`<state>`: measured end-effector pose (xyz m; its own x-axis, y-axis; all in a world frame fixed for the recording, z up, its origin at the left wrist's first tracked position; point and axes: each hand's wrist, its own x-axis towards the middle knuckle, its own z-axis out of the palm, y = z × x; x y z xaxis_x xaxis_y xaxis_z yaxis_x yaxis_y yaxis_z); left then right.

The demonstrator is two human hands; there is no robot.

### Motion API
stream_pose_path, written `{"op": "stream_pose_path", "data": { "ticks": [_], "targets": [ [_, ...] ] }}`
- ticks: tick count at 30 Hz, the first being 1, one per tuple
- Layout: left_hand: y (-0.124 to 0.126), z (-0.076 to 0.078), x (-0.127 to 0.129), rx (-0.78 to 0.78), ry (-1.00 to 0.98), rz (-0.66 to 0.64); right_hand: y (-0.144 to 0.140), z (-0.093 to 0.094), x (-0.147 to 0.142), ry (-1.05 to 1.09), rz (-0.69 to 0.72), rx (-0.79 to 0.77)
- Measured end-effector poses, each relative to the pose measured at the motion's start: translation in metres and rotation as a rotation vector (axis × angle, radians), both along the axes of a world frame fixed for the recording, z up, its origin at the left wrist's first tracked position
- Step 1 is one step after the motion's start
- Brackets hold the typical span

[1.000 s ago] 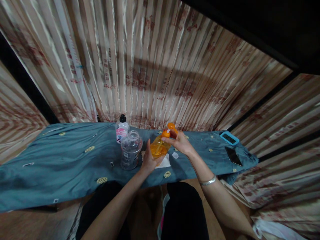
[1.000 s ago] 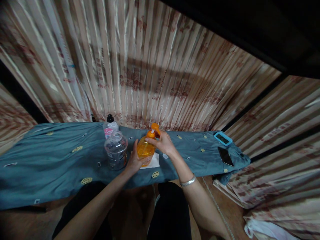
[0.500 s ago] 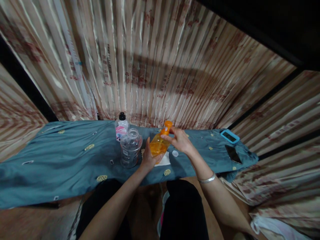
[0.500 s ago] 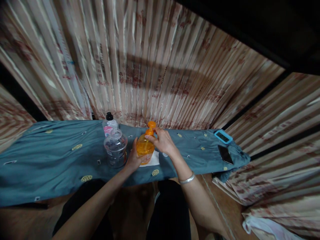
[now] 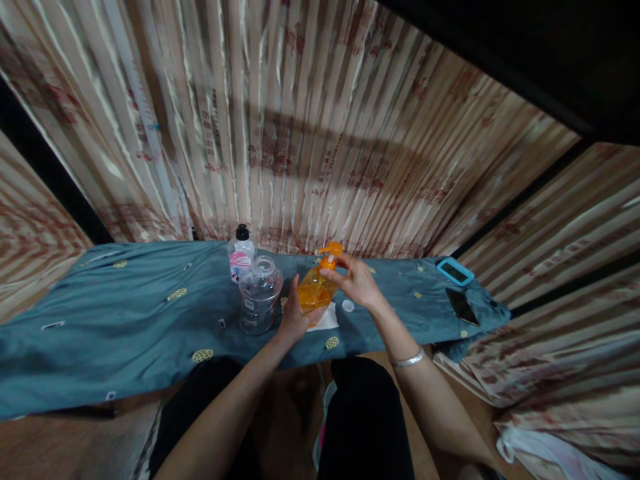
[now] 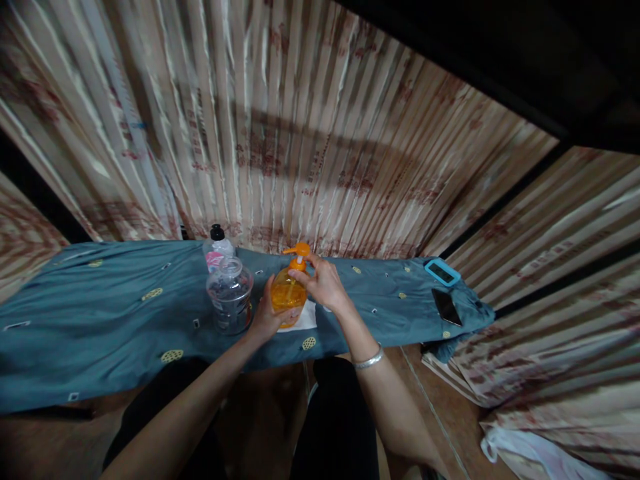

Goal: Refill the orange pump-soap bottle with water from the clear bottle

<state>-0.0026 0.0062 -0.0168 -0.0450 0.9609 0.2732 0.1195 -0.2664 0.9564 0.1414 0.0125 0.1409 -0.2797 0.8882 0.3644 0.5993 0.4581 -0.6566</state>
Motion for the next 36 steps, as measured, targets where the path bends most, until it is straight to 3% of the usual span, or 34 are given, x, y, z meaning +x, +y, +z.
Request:
{"op": "stream_pose_path", "data": {
  "ticks": [3,5,9,11,17,19,23,29,34,36],
  "targets": [
    [0.0,0.001,0.0,-0.035,0.012,-0.004,-0.009,0.002,-0.011,-0.053,-0.207,0.084],
    [0.0,0.001,-0.001,-0.035,0.016,-0.009,-0.01,0.004,-0.011,-0.08,-0.243,0.077],
    [0.0,-0.002,-0.001,0.007,0.007,-0.007,-0.002,0.003,0.004,0.037,0.065,-0.062],
    [0.0,-0.003,-0.002,0.021,0.01,-0.01,0.002,0.001,0.01,0.049,0.135,-0.095],
    [0.001,-0.003,-0.002,-0.003,0.024,-0.012,-0.004,0.0,0.0,0.027,-0.167,-0.035],
    [0.001,-0.003,-0.003,0.002,0.032,-0.018,-0.004,-0.001,0.0,0.069,-0.094,-0.051],
    [0.001,-0.003,-0.004,0.037,0.028,-0.042,0.003,-0.007,0.006,0.176,0.182,-0.116],
    [0.001,-0.002,-0.002,0.034,0.006,-0.034,-0.002,-0.005,-0.002,0.131,-0.13,-0.028],
    [0.001,-0.004,-0.002,0.031,0.031,-0.03,0.002,-0.007,0.006,0.188,0.17,-0.11],
    [0.001,-0.005,-0.002,0.044,0.022,-0.031,0.003,-0.009,0.006,0.18,0.147,-0.104]
  ]
}}
